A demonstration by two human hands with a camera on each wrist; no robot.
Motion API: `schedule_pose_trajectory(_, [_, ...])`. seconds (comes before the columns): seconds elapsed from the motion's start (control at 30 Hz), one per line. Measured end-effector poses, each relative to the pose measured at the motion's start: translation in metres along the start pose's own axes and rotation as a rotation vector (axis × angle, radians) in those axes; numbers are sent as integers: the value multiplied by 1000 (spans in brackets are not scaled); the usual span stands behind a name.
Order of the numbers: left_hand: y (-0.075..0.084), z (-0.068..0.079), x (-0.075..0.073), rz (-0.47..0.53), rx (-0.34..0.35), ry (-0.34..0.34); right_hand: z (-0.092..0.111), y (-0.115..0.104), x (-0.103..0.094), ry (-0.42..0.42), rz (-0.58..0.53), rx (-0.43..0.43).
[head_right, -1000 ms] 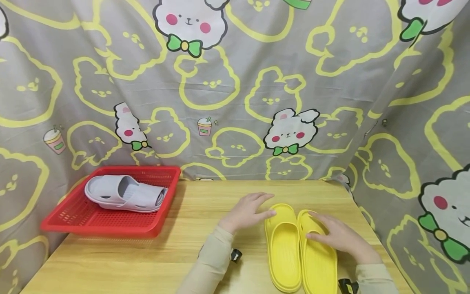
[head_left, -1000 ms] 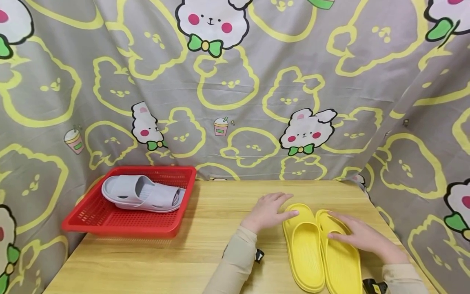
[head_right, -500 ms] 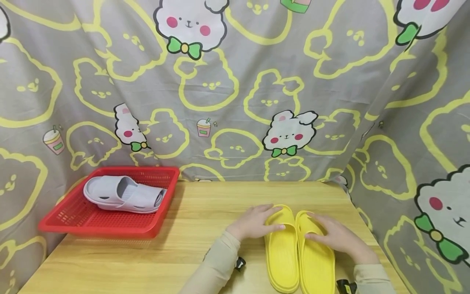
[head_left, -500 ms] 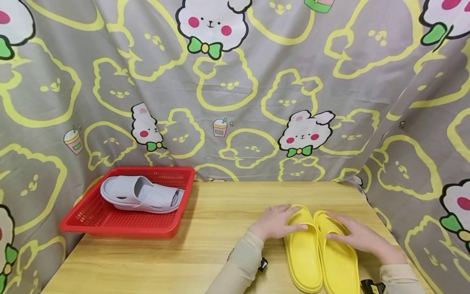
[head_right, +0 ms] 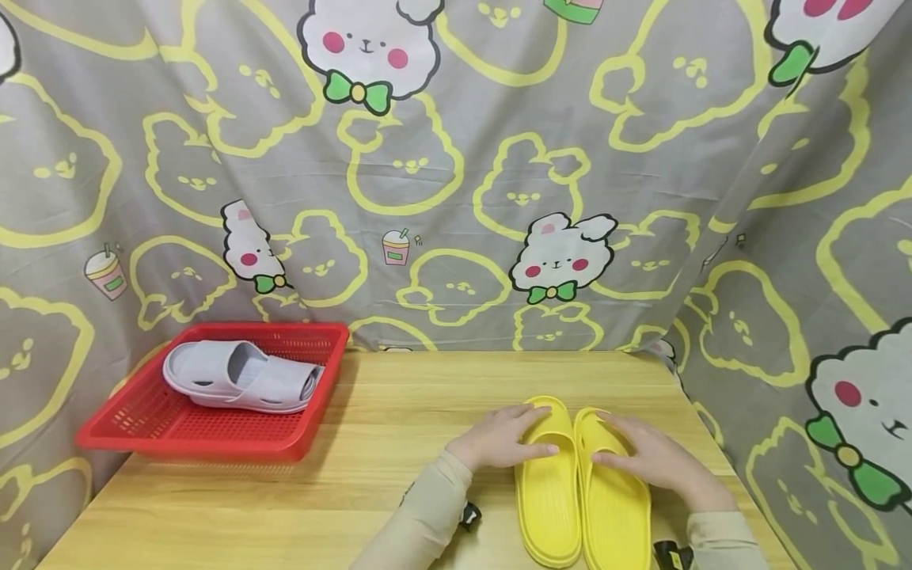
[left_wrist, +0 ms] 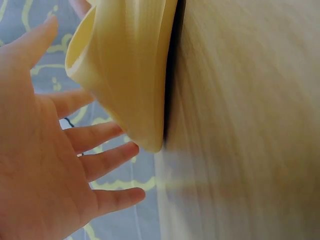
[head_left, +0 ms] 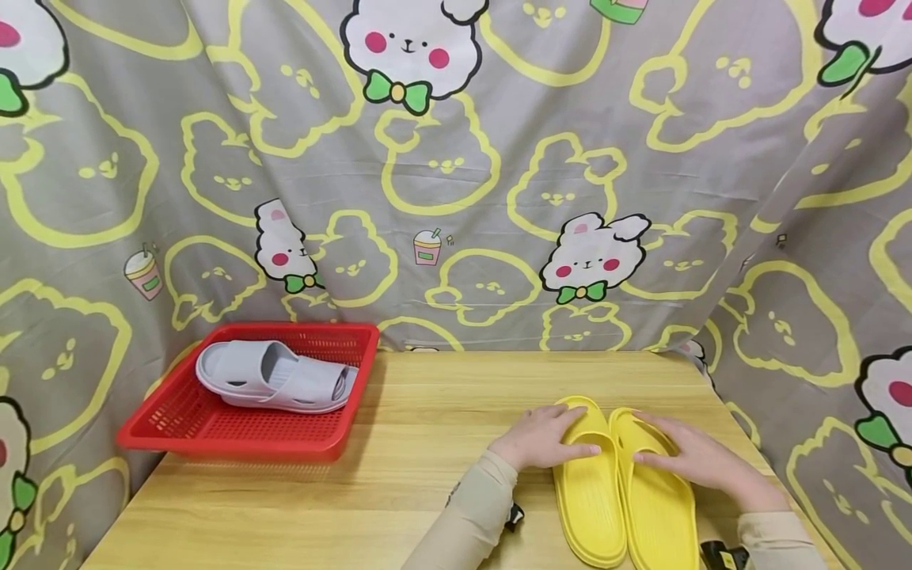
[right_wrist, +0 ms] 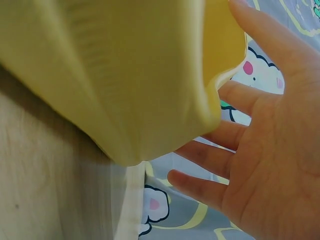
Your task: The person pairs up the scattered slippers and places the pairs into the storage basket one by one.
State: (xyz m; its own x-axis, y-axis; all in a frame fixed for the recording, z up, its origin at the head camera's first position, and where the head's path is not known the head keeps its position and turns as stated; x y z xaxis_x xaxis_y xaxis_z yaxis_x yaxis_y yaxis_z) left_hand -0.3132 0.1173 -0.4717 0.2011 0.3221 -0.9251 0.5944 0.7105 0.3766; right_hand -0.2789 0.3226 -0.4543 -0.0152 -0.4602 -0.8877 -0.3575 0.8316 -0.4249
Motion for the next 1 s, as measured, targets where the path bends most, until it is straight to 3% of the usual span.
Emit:
schedule_pose_trajectory(0.63, [-13, 0, -10, -74, 30, 70, -2, 1, -2, 11, 12, -4])
schedule_pose_trajectory(1.0, [-31, 4, -23, -64, -55, 90, -1, 2, -7, 56, 36, 6])
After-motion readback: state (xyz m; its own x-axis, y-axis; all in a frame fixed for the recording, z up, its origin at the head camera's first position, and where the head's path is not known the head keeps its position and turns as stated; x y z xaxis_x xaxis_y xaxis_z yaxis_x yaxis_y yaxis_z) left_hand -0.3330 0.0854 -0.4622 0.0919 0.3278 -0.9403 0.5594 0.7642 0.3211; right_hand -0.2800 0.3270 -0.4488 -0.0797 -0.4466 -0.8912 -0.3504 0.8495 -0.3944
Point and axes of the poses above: each hand's wrist, its own z-axis away from the middle knuckle, its own x-axis out of the palm, y = z × x, the point moved 7 cm from there along -z, towards the middle knuckle, and after that the axes turned 5 degrees about y, right-handed, at the moved point
